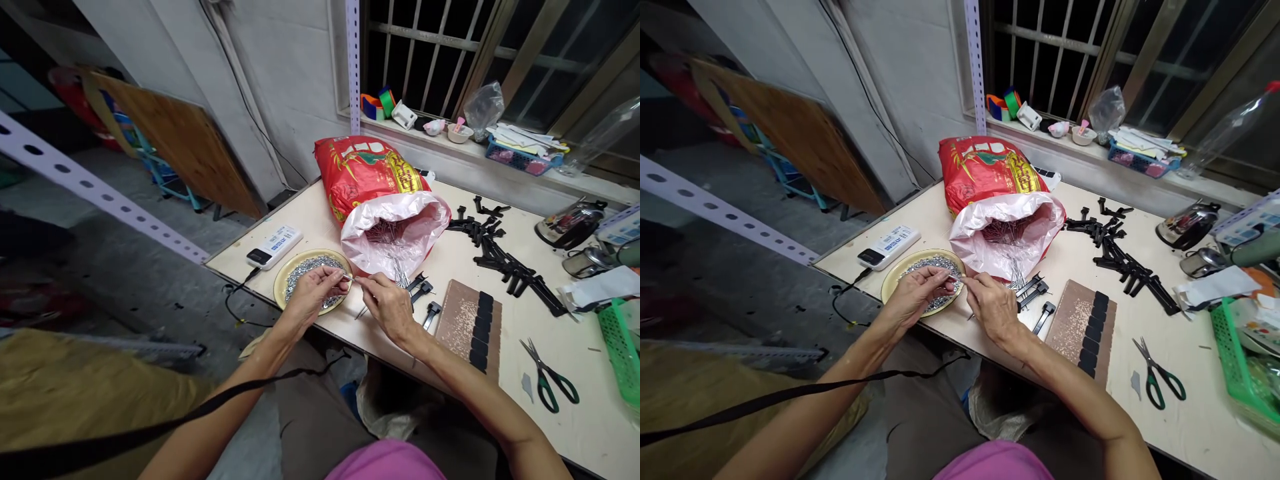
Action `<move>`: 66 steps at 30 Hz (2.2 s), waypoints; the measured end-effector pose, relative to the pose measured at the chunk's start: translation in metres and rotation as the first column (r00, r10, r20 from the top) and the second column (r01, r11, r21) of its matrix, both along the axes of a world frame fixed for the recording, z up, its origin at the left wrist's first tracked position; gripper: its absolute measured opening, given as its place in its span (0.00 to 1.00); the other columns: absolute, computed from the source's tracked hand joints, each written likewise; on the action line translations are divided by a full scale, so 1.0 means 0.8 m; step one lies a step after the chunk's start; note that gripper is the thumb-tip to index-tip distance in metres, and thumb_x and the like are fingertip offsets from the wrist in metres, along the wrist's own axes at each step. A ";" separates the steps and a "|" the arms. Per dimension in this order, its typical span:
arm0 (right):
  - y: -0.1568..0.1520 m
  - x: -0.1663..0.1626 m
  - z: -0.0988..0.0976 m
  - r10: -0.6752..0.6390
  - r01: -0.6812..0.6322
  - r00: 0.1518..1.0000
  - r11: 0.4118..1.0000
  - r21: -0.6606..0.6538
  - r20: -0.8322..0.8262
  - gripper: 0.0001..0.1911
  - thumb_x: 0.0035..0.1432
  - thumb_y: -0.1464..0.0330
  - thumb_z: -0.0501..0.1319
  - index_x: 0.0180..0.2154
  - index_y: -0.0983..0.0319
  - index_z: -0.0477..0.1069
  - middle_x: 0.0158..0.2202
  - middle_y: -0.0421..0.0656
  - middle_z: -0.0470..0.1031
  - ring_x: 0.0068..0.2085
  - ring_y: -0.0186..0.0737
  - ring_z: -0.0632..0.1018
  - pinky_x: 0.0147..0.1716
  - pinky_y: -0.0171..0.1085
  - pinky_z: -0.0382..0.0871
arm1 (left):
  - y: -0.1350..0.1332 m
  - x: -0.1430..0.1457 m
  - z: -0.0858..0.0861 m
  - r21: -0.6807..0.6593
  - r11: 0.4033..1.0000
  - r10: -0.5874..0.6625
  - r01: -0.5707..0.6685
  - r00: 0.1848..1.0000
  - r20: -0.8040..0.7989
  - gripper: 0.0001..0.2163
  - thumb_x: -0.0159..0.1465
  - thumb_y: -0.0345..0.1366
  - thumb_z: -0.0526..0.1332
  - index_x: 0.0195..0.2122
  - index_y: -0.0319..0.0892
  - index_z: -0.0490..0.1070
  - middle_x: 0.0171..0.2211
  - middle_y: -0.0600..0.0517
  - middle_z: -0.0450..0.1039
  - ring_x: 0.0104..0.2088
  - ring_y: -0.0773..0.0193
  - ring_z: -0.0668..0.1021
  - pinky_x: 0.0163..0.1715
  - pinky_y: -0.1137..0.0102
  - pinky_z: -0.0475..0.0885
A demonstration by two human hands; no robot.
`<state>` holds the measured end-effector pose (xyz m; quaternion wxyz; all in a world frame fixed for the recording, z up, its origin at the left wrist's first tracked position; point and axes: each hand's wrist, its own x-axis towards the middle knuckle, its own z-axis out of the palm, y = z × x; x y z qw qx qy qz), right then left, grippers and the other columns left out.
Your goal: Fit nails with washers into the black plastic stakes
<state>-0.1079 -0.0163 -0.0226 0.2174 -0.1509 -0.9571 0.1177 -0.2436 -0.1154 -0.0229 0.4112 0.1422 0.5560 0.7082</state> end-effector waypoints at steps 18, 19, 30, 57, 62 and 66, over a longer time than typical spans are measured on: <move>0.014 0.049 -0.003 -0.135 0.137 0.990 0.984 0.115 -0.026 0.12 0.64 0.71 0.55 0.45 0.58 0.74 0.37 0.41 0.76 0.36 0.33 0.77 0.29 0.30 0.65 | 0.040 0.040 0.005 -0.003 0.999 -0.047 0.047 0.995 -0.089 0.20 0.36 0.45 0.75 0.21 0.39 0.70 0.19 0.58 0.70 0.20 0.72 0.72 0.26 0.73 0.73; 0.014 0.052 -0.005 -0.148 0.151 0.988 0.980 0.130 -0.032 0.12 0.64 0.71 0.55 0.45 0.58 0.74 0.37 0.42 0.76 0.36 0.33 0.77 0.29 0.30 0.65 | 0.043 0.041 0.004 -0.011 0.998 -0.061 0.060 0.994 -0.086 0.20 0.36 0.44 0.75 0.22 0.39 0.71 0.20 0.57 0.70 0.20 0.72 0.72 0.26 0.73 0.73; 0.025 0.089 -0.015 -0.232 0.238 0.971 0.955 0.177 -0.058 0.12 0.67 0.68 0.52 0.36 0.59 0.73 0.34 0.42 0.75 0.33 0.33 0.74 0.29 0.32 0.61 | 0.059 0.073 -0.002 -0.099 0.979 -0.190 0.176 0.969 -0.159 0.19 0.36 0.46 0.74 0.23 0.38 0.75 0.21 0.54 0.74 0.21 0.69 0.73 0.26 0.70 0.74; 0.044 0.131 -0.006 -0.214 0.098 0.975 0.166 -0.981 0.061 0.15 0.56 0.61 0.59 0.23 0.63 0.63 0.18 0.32 0.61 0.18 0.25 0.57 0.18 0.29 0.47 | 0.078 0.109 -0.001 -0.213 0.884 -0.464 0.416 0.834 -0.298 0.18 0.43 0.49 0.71 0.25 0.38 0.75 0.22 0.54 0.73 0.21 0.70 0.72 0.25 0.72 0.69; 0.038 0.136 0.006 -0.228 0.046 0.972 -0.029 -0.999 0.052 0.18 0.49 0.55 0.64 0.24 0.62 0.63 0.17 0.30 0.60 0.16 0.23 0.55 0.15 0.29 0.44 | 0.075 0.111 -0.007 -0.204 0.880 -0.474 0.429 0.822 -0.314 0.18 0.46 0.50 0.68 0.26 0.39 0.73 0.20 0.56 0.69 0.19 0.71 0.69 0.22 0.73 0.67; 0.031 0.140 0.013 -0.232 0.048 0.971 -0.087 -0.995 0.067 0.20 0.47 0.55 0.66 0.23 0.62 0.62 0.15 0.30 0.60 0.15 0.23 0.55 0.14 0.28 0.43 | 0.070 0.111 -0.010 -0.230 0.867 -0.489 0.442 0.669 -0.560 0.13 0.55 0.47 0.61 0.28 0.40 0.71 0.20 0.57 0.67 0.18 0.71 0.66 0.20 0.74 0.64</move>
